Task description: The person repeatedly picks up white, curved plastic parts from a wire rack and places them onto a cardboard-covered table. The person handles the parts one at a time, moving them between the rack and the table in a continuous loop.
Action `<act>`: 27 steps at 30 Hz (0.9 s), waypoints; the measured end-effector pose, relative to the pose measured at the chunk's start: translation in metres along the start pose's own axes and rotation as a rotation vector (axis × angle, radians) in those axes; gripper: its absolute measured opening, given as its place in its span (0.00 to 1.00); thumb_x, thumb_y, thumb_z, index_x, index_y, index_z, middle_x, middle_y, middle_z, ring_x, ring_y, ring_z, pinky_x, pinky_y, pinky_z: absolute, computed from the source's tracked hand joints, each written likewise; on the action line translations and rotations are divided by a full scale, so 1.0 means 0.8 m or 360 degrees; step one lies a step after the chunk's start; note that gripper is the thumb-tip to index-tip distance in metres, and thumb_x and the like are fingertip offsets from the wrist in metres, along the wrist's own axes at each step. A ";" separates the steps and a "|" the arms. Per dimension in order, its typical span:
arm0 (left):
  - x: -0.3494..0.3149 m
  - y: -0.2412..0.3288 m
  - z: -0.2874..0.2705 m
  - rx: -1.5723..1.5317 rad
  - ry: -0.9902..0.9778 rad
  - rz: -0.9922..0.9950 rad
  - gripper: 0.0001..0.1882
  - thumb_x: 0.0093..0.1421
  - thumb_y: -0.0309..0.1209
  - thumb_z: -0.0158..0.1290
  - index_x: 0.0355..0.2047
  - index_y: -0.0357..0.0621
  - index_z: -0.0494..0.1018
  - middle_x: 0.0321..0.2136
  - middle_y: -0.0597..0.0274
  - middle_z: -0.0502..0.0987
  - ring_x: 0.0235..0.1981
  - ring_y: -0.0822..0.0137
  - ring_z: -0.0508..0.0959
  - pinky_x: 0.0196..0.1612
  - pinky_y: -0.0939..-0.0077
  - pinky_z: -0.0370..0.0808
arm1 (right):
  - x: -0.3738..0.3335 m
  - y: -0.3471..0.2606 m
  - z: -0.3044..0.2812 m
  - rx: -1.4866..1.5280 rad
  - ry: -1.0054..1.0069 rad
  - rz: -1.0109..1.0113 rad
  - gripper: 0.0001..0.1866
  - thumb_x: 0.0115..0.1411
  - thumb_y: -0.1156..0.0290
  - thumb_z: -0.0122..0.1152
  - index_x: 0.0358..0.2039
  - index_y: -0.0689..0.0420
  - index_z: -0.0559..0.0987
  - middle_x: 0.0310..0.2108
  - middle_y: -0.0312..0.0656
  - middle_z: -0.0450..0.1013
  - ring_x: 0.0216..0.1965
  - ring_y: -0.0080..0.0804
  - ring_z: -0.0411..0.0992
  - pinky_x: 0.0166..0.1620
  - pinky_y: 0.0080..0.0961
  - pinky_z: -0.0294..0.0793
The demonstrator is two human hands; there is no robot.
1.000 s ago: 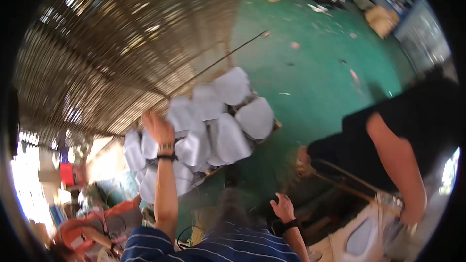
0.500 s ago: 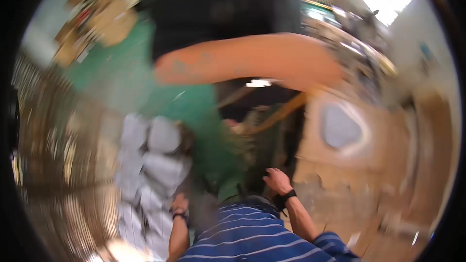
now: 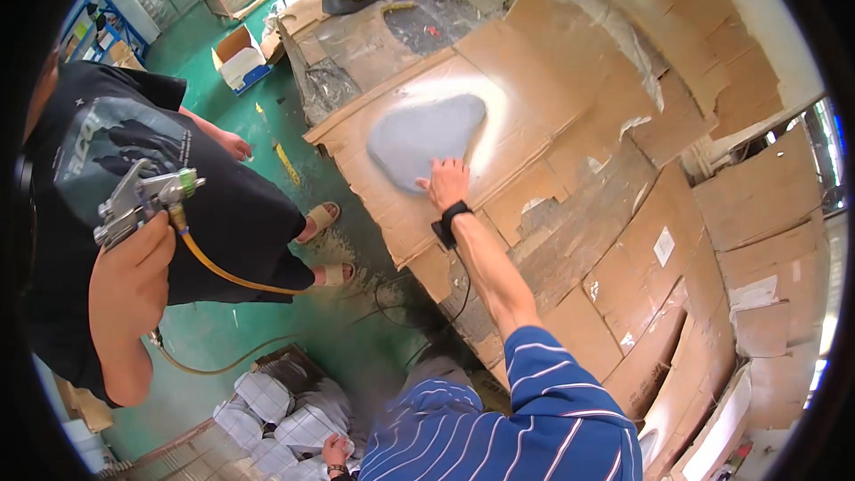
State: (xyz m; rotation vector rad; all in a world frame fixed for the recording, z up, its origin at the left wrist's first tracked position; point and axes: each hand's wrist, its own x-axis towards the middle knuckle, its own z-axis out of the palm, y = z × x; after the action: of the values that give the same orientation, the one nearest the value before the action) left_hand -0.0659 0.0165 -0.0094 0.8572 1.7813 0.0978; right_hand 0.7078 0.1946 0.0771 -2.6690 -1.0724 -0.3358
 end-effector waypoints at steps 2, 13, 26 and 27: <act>-0.020 -0.002 -0.007 -0.0050 -0.0014 -0.0032 0.21 0.58 0.28 0.61 0.53 0.41 0.75 0.40 0.61 0.81 0.36 0.68 0.83 0.24 0.71 0.78 | 0.018 -0.007 0.013 -0.0112 -0.0239 -0.0020 0.22 0.47 0.49 0.75 0.38 0.47 0.83 0.39 0.39 0.76 0.46 0.40 0.72 0.46 0.40 0.70; -0.052 -0.027 0.019 -0.0346 0.0119 -0.0115 0.14 0.61 0.29 0.56 0.46 0.39 0.77 0.34 0.60 0.80 0.30 0.67 0.80 0.24 0.69 0.75 | 0.134 0.026 -0.034 -0.0434 0.0273 -0.0210 0.06 0.57 0.68 0.59 0.31 0.48 0.84 0.34 0.40 0.78 0.43 0.40 0.73 0.48 0.43 0.68; -0.171 0.358 0.039 -0.0367 -0.0913 0.0923 0.20 0.68 0.30 0.52 0.58 0.36 0.74 0.52 0.55 0.82 0.55 0.67 0.79 0.59 0.72 0.73 | -0.098 -0.195 -0.355 -0.0177 -0.0245 -0.1041 0.07 0.55 0.67 0.66 0.33 0.54 0.83 0.34 0.44 0.77 0.42 0.44 0.73 0.49 0.42 0.68; -0.171 0.361 0.042 -0.0488 -0.1190 0.0908 0.21 0.70 0.35 0.52 0.59 0.36 0.73 0.53 0.56 0.81 0.55 0.67 0.78 0.59 0.72 0.73 | -0.131 -0.211 -0.362 -0.0188 -0.0422 -0.1129 0.08 0.53 0.66 0.67 0.33 0.54 0.82 0.33 0.44 0.76 0.41 0.44 0.73 0.48 0.42 0.68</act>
State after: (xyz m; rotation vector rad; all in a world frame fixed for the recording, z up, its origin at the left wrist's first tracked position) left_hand 0.1251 0.1366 0.2187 0.9853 0.7732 0.3599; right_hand 0.4809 0.1557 0.3421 -2.3748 -2.1300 -0.1666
